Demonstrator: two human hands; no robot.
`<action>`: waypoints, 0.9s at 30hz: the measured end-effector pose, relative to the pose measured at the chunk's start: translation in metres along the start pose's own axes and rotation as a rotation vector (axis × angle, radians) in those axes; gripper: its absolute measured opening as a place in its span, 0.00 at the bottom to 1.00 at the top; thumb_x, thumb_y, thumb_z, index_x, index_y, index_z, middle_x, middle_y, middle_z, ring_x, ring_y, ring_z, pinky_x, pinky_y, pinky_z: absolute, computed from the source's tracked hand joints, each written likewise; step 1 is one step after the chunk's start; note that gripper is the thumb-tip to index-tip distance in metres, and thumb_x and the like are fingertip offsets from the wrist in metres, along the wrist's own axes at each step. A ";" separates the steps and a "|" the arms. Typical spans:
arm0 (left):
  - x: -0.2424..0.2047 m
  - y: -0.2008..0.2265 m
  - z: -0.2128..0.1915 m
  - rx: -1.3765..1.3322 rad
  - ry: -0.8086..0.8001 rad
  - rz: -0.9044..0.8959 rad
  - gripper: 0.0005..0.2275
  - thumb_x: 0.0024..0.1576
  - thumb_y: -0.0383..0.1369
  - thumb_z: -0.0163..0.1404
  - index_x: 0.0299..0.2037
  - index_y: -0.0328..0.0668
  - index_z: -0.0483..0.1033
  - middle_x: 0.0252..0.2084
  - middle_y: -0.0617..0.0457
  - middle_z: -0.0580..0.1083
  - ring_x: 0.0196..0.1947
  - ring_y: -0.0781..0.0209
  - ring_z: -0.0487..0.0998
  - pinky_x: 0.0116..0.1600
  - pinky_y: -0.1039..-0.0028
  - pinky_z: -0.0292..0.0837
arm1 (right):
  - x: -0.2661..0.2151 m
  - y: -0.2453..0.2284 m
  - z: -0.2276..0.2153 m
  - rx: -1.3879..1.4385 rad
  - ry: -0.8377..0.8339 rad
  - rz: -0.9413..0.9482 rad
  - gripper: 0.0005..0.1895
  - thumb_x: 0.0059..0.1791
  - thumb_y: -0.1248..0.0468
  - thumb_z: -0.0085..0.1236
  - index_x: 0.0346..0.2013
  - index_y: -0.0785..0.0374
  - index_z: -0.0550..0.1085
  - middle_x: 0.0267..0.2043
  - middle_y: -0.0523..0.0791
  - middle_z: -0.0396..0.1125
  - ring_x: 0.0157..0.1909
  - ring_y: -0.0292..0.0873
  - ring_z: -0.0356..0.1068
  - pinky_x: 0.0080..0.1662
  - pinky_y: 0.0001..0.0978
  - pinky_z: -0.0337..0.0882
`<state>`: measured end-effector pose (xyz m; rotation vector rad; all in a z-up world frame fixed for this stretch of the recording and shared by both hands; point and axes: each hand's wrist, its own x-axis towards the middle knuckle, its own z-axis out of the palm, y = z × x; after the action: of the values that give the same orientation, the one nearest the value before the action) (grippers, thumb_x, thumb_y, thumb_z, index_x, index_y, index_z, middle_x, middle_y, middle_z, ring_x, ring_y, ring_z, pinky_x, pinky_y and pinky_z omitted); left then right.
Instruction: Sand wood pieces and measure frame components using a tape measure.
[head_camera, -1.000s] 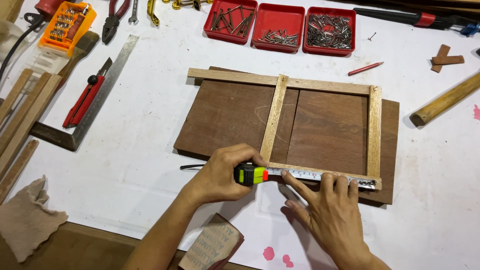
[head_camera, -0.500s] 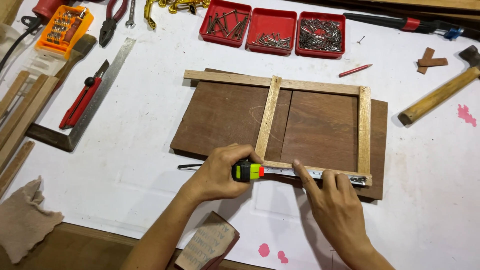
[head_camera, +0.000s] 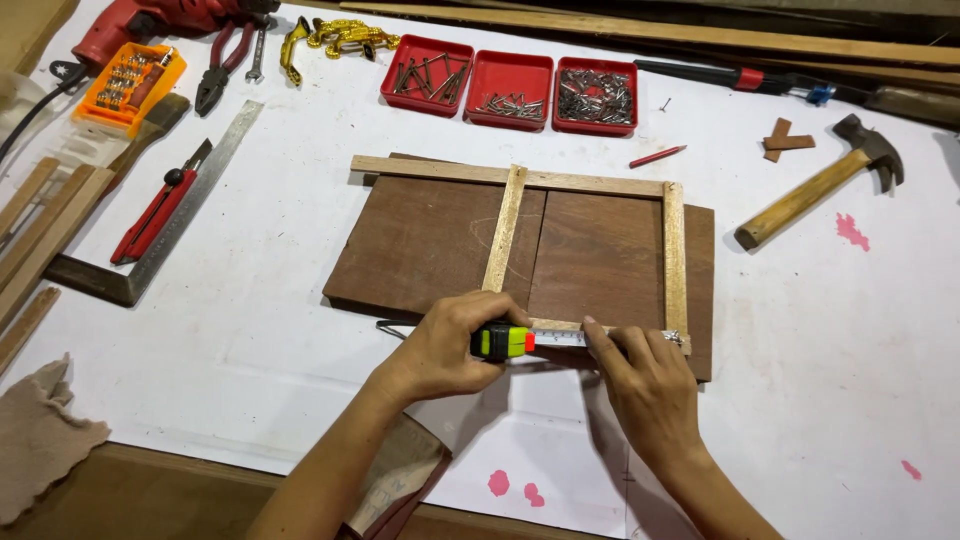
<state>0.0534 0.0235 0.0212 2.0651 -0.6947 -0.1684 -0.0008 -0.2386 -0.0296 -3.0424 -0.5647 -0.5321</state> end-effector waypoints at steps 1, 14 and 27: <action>0.002 0.003 0.002 0.002 0.001 0.008 0.15 0.41 0.23 0.56 0.40 0.41 0.76 0.34 0.54 0.77 0.33 0.63 0.79 0.37 0.71 0.77 | 0.002 0.001 -0.003 -0.006 0.006 0.002 0.23 0.49 0.60 0.60 0.59 0.49 0.75 0.38 0.38 0.72 0.38 0.38 0.69 0.40 0.31 0.75; 0.027 0.041 0.043 -0.050 -0.027 0.081 0.14 0.49 0.27 0.61 0.45 0.41 0.76 0.39 0.52 0.75 0.39 0.58 0.79 0.42 0.68 0.76 | -0.004 0.010 -0.032 0.333 0.122 0.024 0.20 0.47 0.62 0.61 0.54 0.56 0.75 0.45 0.41 0.70 0.50 0.44 0.69 0.54 0.41 0.67; 0.072 0.076 0.089 -0.275 -0.045 0.036 0.17 0.53 0.31 0.62 0.50 0.40 0.71 0.44 0.49 0.79 0.43 0.59 0.82 0.47 0.68 0.77 | -0.026 0.057 -0.048 0.945 0.197 0.407 0.17 0.52 0.67 0.55 0.56 0.55 0.77 0.47 0.43 0.76 0.46 0.36 0.78 0.48 0.27 0.80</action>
<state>0.0490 -0.1126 0.0427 1.7900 -0.6951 -0.2750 -0.0197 -0.3044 0.0106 -2.0849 -0.1071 -0.3808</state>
